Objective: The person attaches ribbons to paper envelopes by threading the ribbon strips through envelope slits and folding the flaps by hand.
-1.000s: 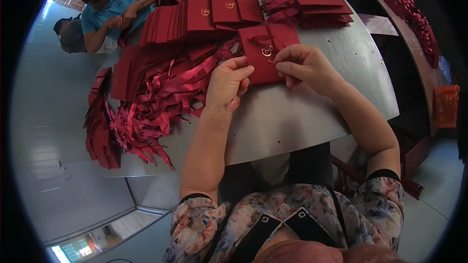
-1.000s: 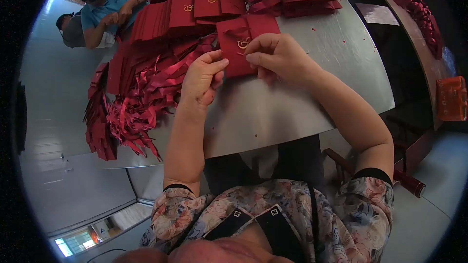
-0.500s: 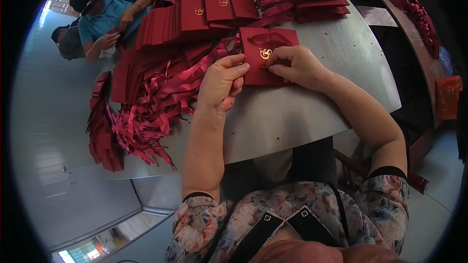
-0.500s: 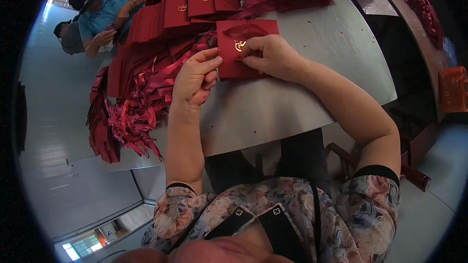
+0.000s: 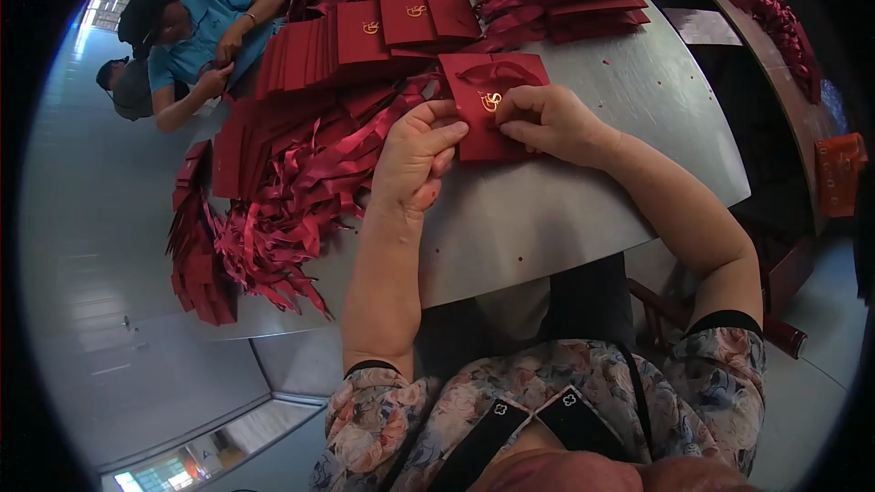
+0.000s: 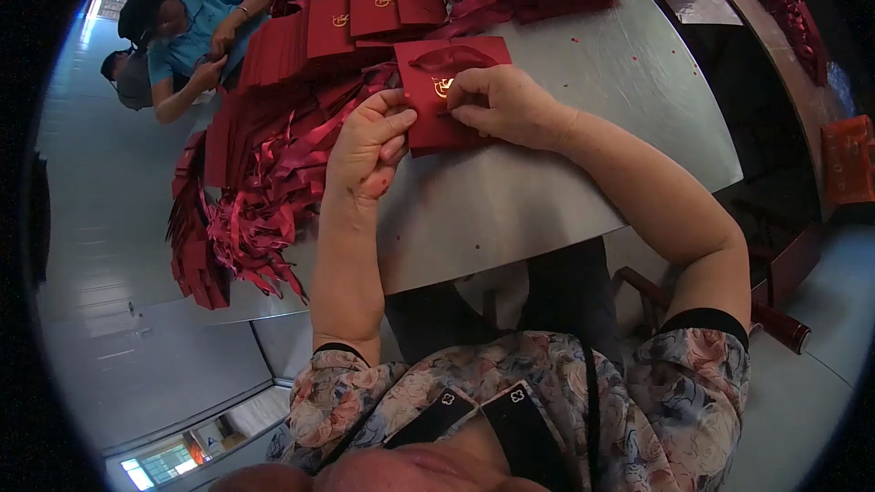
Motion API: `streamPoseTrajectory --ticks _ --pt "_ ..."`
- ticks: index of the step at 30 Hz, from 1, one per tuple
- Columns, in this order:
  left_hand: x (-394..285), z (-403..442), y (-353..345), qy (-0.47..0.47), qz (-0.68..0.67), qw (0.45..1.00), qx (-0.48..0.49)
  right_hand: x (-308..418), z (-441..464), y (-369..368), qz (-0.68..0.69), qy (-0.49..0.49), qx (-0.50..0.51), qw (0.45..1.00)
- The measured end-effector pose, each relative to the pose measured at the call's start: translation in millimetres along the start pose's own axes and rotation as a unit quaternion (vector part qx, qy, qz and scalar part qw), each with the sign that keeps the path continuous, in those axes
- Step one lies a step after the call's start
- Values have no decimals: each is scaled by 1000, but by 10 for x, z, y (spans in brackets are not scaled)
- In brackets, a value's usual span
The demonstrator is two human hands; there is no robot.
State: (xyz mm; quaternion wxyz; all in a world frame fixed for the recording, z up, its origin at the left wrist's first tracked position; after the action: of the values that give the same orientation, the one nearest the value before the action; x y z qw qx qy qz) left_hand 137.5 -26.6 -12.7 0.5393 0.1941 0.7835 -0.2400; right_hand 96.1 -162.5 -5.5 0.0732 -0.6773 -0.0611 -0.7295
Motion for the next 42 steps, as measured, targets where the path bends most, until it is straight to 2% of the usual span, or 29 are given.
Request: streamPoseTrajectory --ticks 3,5,7,12,19,21,23,24,25,27,32,34,37,40,42 --pt "-46 -11 32 -41 68 996 -44 -52 7 13 -6 -25 0 1000" --pt "-22 3 41 -30 59 997 -45 6 10 -1 -52 2 9 999" --pt "9 12 73 -19 50 997 -47 6 8 5 -36 -14 4 999" --pt "16 -8 -20 -1 -37 999 17 -8 2 11 3 -25 -1 1000" --pt "7 -7 -77 -27 -4 999 28 -67 16 -20 2 -41 11 999" --pt "-58 -13 -79 -63 67 995 -41 -83 31 -34 -3 -34 13 999" --pt "-31 7 -34 -85 125 986 -65 -7 14 -19 -41 -18 7 999" --pt "14 36 10 -77 127 987 -69 121 4 -6 -112 62 -7 992" --pt "-34 22 -25 -81 134 985 -73 100 12 3 -112 63 -5 992" --pt "-57 2 -44 -86 117 987 -72 -27 -8 -6 -6 -69 -14 998" --pt "-8 31 46 -74 127 983 -113 -49 4 -9 -32 -50 -6 998" --pt "56 45 111 -57 125 982 -129 98 24 1 -84 41 -6 996" --pt "106 92 167 -38 143 978 -148 166 13 12 -105 81 -20 991" --pt "112 91 218 -46 148 977 -148 102 18 3 -65 34 -20 997" --pt "83 62 189 -45 68 988 -131 55 37 17 -52 23 -22 998"
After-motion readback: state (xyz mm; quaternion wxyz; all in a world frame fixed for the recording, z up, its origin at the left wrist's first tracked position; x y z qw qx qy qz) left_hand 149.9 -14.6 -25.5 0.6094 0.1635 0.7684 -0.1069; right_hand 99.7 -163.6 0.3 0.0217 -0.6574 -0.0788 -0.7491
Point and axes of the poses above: each hand's wrist, its own z-axis towards the middle knuckle, its own y-axis out of the back of the hand, x = y × z, the point moved 10 cm from there along z, towards the middle knuckle, and after that the axes turned 15 degrees about z, right-handed, at the moved point
